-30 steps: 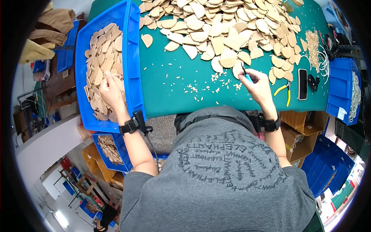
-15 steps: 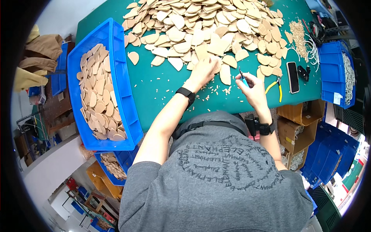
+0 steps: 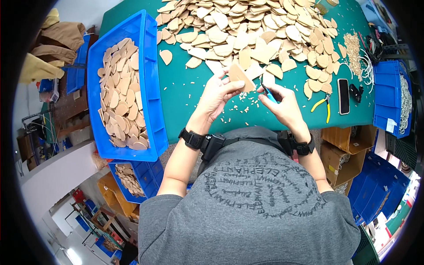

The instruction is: The person uses a small knife to shave and smooth the edges of small, semi-circular wooden pieces. They pick up each piece from a pile on a green table, trim it, and place the finished piece into a blue crate. The process is repeated continuously throughout the clip.

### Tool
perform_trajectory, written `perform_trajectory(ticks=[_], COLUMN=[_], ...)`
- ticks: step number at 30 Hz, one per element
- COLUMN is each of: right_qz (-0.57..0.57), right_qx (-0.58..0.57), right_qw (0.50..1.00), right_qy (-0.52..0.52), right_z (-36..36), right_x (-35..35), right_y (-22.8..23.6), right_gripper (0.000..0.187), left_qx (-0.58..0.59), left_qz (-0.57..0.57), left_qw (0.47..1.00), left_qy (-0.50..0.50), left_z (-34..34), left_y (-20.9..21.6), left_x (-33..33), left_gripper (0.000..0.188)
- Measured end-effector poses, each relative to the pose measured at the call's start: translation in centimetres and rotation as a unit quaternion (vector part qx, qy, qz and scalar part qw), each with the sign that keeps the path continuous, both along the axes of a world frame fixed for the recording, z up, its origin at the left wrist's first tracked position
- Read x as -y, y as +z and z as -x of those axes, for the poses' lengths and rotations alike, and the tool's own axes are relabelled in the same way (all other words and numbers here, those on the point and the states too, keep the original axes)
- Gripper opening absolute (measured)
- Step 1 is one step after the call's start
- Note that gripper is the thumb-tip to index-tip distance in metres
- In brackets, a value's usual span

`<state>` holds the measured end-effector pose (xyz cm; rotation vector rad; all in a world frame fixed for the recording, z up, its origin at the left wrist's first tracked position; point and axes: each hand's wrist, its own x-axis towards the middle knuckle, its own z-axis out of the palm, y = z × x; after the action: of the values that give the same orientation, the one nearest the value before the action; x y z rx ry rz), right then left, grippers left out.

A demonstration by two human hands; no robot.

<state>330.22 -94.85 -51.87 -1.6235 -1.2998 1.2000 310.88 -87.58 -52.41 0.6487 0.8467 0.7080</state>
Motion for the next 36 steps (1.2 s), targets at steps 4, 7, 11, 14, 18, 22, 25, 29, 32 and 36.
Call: perform_trajectory(ticks=[4, 7, 11, 14, 18, 22, 25, 29, 32, 36], right_qz=[-0.015, -0.014, -0.021, -0.041, -0.013, -0.025, -0.03, -0.039, -0.064, -0.024], right_qx=[-0.017, -0.018, -0.006, 0.001, 0.012, 0.04, 0.042, 0.041, 0.03, 0.014], right_qw=[1.0, 1.0, 0.999, 0.999, 0.999, 0.998, 0.997, 0.997, 0.996, 0.999], right_qy=[0.017, 0.019, 0.025, 0.028, 0.038, 0.051, 0.049, 0.051, 0.046, 0.046], right_z=[0.9, 1.5, 1.9, 1.9, 1.8, 1.7, 1.6, 1.6, 1.6, 1.6], right_x=[0.1, 0.0, -0.2, -0.2, -0.3, -0.3, -0.3, -0.4, -0.3, -0.2], right_y=[0.6, 1.3, 1.4, 1.1, 2.0, 2.1, 1.8, 1.9, 1.6, 1.5], right_gripper=[0.026, 0.027, 0.027, 0.028, 0.03, 0.03, 0.029, 0.027, 0.017, 0.015], left_qx=[-0.011, -0.033, -0.069, -0.088, -0.112, -0.142, -0.146, -0.156, -0.163, -0.163], left_qz=[0.008, -0.025, -0.127, -0.144, -0.169, -0.199, -0.206, -0.208, -0.203, -0.201], left_qw=[0.999, 0.998, 0.988, 0.985, 0.978, 0.968, 0.966, 0.964, 0.965, 0.965], left_qy=[0.038, 0.046, 0.06, 0.046, 0.053, 0.049, 0.048, 0.047, 0.046, 0.039], left_z=[0.9, 1.2, 0.9, 0.8, 0.9, 0.9, 0.8, 0.9, 0.8, 0.9], left_y=[1.1, 1.7, 2.2, 3.0, 3.1, 3.3, 3.2, 3.3, 3.1, 2.7], left_x=[1.1, 1.8, 2.5, 2.8, 3.0, 3.1, 3.2, 3.4, 3.3, 3.1], left_gripper=[0.045, 0.041, 0.036, 0.034, 0.033, 0.031, 0.03, 0.029, 0.03, 0.03])
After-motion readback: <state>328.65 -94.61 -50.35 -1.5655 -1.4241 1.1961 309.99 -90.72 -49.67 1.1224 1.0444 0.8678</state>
